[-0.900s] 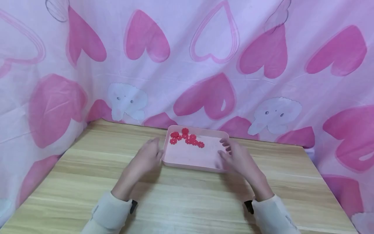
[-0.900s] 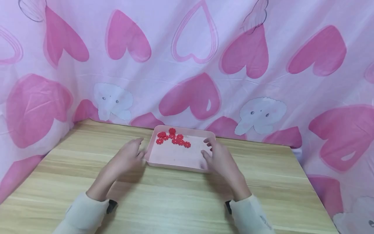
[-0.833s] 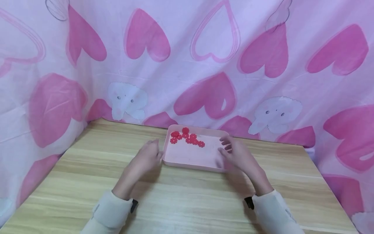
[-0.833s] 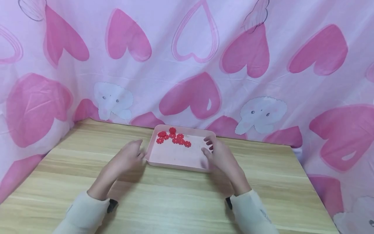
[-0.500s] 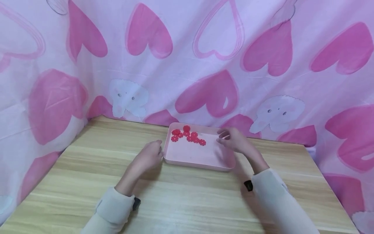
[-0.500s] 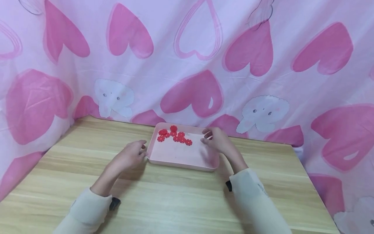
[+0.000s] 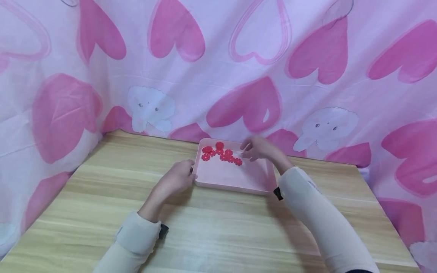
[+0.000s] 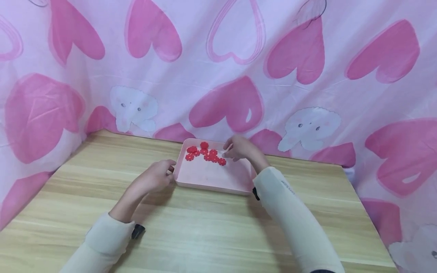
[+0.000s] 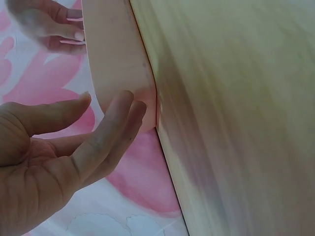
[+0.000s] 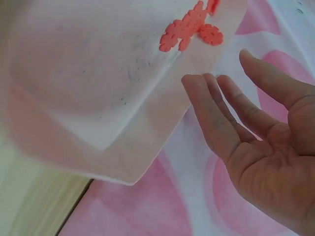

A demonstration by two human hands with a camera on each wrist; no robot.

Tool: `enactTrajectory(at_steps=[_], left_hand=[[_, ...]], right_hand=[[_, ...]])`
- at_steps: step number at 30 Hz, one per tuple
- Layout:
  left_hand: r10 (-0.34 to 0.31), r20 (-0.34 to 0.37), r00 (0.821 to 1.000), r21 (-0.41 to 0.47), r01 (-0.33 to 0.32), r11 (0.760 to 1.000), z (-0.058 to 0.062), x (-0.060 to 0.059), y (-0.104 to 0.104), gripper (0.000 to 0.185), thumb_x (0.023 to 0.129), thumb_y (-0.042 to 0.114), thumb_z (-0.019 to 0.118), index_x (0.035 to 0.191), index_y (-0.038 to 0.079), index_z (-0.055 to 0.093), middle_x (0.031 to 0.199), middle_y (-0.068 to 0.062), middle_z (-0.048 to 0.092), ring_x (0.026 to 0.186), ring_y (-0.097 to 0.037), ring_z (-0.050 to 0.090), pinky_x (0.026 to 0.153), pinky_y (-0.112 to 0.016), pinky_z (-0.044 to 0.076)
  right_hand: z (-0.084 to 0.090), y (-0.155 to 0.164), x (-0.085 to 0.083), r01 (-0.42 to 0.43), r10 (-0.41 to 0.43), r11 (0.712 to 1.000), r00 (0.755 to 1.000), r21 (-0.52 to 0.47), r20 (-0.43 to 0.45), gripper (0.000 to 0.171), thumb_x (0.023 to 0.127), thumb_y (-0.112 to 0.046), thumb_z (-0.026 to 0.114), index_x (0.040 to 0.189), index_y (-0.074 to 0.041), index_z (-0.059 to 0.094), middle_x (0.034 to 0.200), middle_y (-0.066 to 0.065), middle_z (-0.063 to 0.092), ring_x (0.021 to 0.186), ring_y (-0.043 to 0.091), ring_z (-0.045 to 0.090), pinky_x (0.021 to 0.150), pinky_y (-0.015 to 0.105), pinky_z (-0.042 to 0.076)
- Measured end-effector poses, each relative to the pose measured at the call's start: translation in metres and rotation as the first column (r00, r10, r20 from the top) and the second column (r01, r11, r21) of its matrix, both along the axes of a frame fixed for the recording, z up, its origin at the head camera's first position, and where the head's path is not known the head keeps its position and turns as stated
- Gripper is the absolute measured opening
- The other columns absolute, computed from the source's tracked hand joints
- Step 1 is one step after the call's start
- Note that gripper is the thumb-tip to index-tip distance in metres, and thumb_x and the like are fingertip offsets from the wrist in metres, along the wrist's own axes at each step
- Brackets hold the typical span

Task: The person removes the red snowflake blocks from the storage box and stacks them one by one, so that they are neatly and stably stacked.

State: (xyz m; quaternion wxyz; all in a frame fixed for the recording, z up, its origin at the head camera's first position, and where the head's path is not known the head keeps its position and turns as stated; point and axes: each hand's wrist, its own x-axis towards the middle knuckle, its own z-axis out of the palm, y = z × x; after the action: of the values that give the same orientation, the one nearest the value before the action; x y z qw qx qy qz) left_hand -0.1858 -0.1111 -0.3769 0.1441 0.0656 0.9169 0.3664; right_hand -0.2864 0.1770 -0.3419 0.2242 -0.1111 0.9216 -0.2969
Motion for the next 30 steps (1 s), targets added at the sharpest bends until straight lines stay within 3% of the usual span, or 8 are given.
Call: enactTrajectory(at_steps=[4, 8, 13, 19, 26, 30], left_hand=[[0.024, 0.005, 1.0, 0.016, -0.024, 1.0, 0.001, -0.002, 0.006, 0.042, 0.105, 0.001, 0.063, 0.144, -0.013, 0.055, 0.128, -0.025, 0.07, 0.093, -0.027, 0.062, 0.077, -0.032, 0.06], [0.044, 0.015, 0.999, 0.013, -0.044, 0.999, 0.001, -0.003, 0.011, 0.04, 0.104, 0.001, 0.063, 0.141, -0.013, 0.056, 0.126, -0.024, 0.07, 0.09, -0.027, 0.062, 0.07, -0.027, 0.055], [0.05, 0.035, 0.998, 0.015, -0.05, 0.999, 0.002, -0.003, 0.015, 0.04, 0.104, 0.0, 0.064, 0.142, -0.011, 0.056, 0.126, -0.024, 0.069, 0.093, -0.028, 0.062, 0.072, -0.027, 0.056], [0.039, 0.049, 0.998, 0.024, -0.04, 0.999, 0.006, -0.001, 0.018, 0.041, 0.102, -0.003, 0.065, 0.141, -0.01, 0.056, 0.118, -0.022, 0.069, 0.091, -0.027, 0.063, 0.072, -0.027, 0.057], [0.034, 0.078, 0.996, 0.028, -0.036, 0.999, 0.011, 0.003, 0.023, 0.043, 0.1, -0.004, 0.067, 0.142, -0.009, 0.056, 0.121, -0.021, 0.069, 0.093, -0.028, 0.063, 0.071, -0.026, 0.057], [0.028, 0.086, 0.996, 0.025, -0.03, 0.999, 0.012, 0.004, 0.026, 0.042, 0.1, -0.005, 0.068, 0.14, -0.008, 0.057, 0.121, -0.02, 0.068, 0.093, -0.028, 0.061, 0.069, -0.025, 0.055]], right_hand=[[0.0, -0.008, -0.009, -0.025, 0.023, 0.998, 0.999, 0.059, 0.039, 0.038, 0.101, -0.004, 0.07, 0.137, 0.009, 0.065, 0.137, 0.031, 0.068, 0.116, 0.042, 0.075, 0.094, 0.043, 0.068], [-0.003, -0.013, -0.014, -0.035, 0.026, 0.986, 0.998, 0.163, 0.056, 0.03, 0.1, -0.008, 0.071, 0.129, 0.003, 0.072, 0.132, 0.025, 0.072, 0.112, 0.036, 0.075, 0.095, 0.041, 0.068], [-0.007, -0.012, -0.018, -0.082, 0.063, 0.962, 0.995, 0.262, 0.081, 0.022, 0.097, -0.012, 0.076, 0.116, -0.002, 0.077, 0.12, 0.016, 0.076, 0.1, 0.024, 0.071, 0.095, 0.039, 0.068], [-0.012, -0.009, -0.022, -0.053, 0.015, 0.971, 0.987, 0.235, 0.162, 0.025, 0.094, -0.012, 0.083, 0.113, 0.0, 0.073, 0.106, 0.01, 0.071, 0.093, 0.022, 0.067, 0.096, 0.037, 0.066], [-0.021, -0.001, -0.024, -0.038, 0.005, 0.97, 0.99, 0.241, 0.138, 0.021, 0.091, -0.014, 0.087, 0.105, -0.002, 0.077, 0.089, 0.003, 0.073, 0.083, 0.015, 0.065, 0.082, 0.026, 0.062], [-0.022, 0.007, -0.024, -0.017, -0.012, 0.982, 0.989, 0.188, 0.15, 0.021, 0.09, -0.013, 0.088, 0.105, -0.002, 0.078, 0.086, 0.002, 0.074, 0.081, 0.015, 0.065, 0.083, 0.027, 0.063]])
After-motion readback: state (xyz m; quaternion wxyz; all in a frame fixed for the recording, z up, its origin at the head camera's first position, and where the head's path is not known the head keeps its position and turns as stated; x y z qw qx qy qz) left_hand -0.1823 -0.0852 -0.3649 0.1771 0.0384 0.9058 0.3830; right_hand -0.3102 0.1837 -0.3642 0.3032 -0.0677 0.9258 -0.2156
